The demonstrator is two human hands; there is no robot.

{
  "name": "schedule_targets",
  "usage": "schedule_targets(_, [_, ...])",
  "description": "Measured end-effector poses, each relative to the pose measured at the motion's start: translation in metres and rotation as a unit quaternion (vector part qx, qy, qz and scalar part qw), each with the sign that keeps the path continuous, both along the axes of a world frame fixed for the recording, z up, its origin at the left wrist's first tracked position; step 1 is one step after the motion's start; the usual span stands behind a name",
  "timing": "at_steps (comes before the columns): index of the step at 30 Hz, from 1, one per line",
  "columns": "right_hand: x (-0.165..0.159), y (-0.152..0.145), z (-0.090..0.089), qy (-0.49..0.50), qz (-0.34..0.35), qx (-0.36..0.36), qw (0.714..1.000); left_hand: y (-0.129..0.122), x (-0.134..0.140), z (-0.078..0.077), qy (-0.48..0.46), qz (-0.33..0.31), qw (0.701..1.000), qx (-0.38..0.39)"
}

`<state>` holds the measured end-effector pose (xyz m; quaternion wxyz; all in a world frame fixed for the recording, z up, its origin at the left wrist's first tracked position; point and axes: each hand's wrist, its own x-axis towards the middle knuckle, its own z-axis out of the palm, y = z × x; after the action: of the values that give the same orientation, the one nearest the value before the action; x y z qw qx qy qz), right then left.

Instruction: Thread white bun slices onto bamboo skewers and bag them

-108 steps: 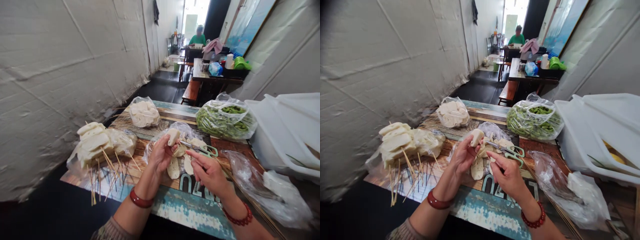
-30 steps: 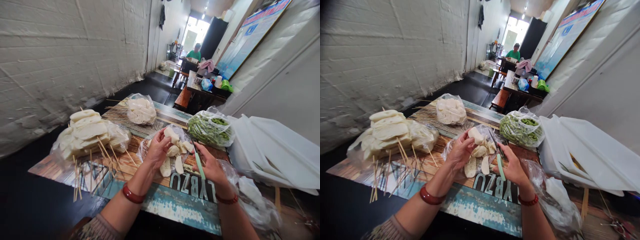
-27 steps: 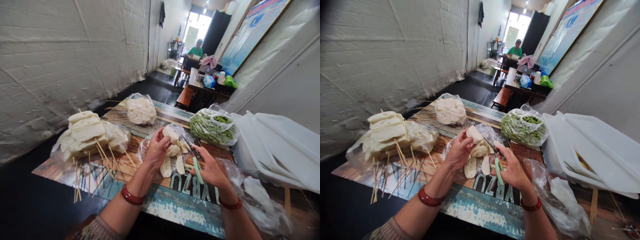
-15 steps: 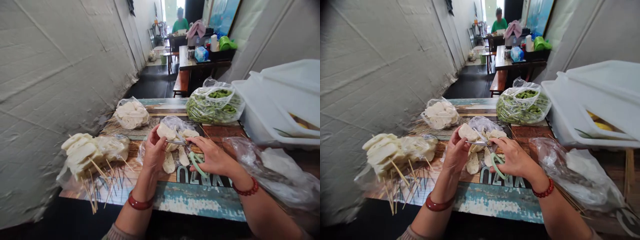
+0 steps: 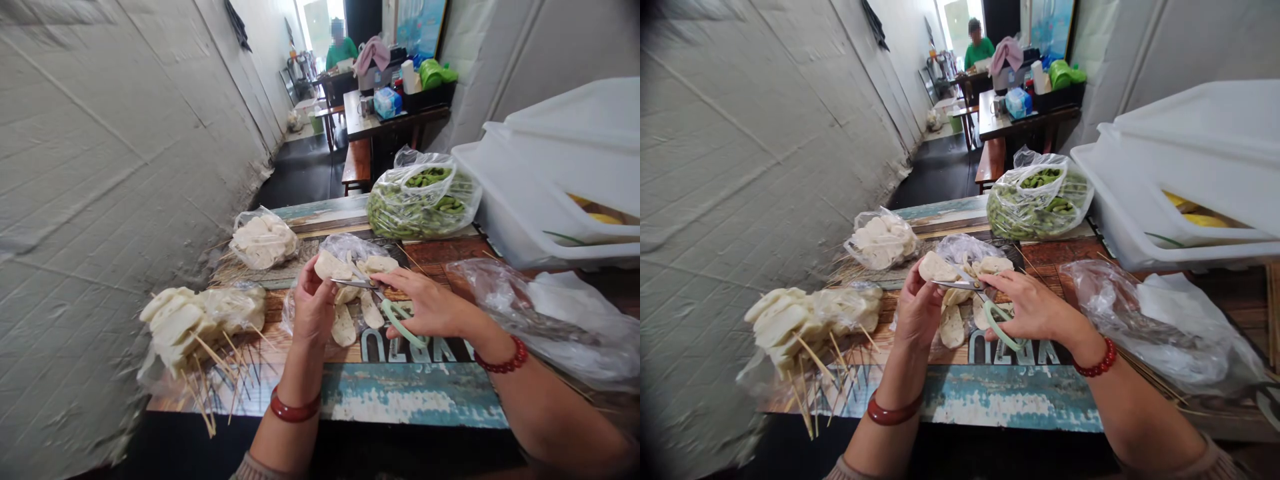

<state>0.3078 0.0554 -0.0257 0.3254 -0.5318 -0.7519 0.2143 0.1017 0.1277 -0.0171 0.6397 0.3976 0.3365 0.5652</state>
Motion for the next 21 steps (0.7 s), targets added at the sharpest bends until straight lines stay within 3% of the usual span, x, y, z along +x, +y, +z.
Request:
schedule_targets(15, [0.0, 0.006, -0.008, 0.026, -0.012, -0.008, 1.0, 0.002, -0.002, -0.008, 0.024, 0.009, 1.0, 0.001])
schedule_targets(21, [-0.002, 0.006, -0.011, 0.02, -0.022, 0.008, 1.0, 0.0, -0.003, -0.003, 0.008, 0.009, 1.0, -0.008])
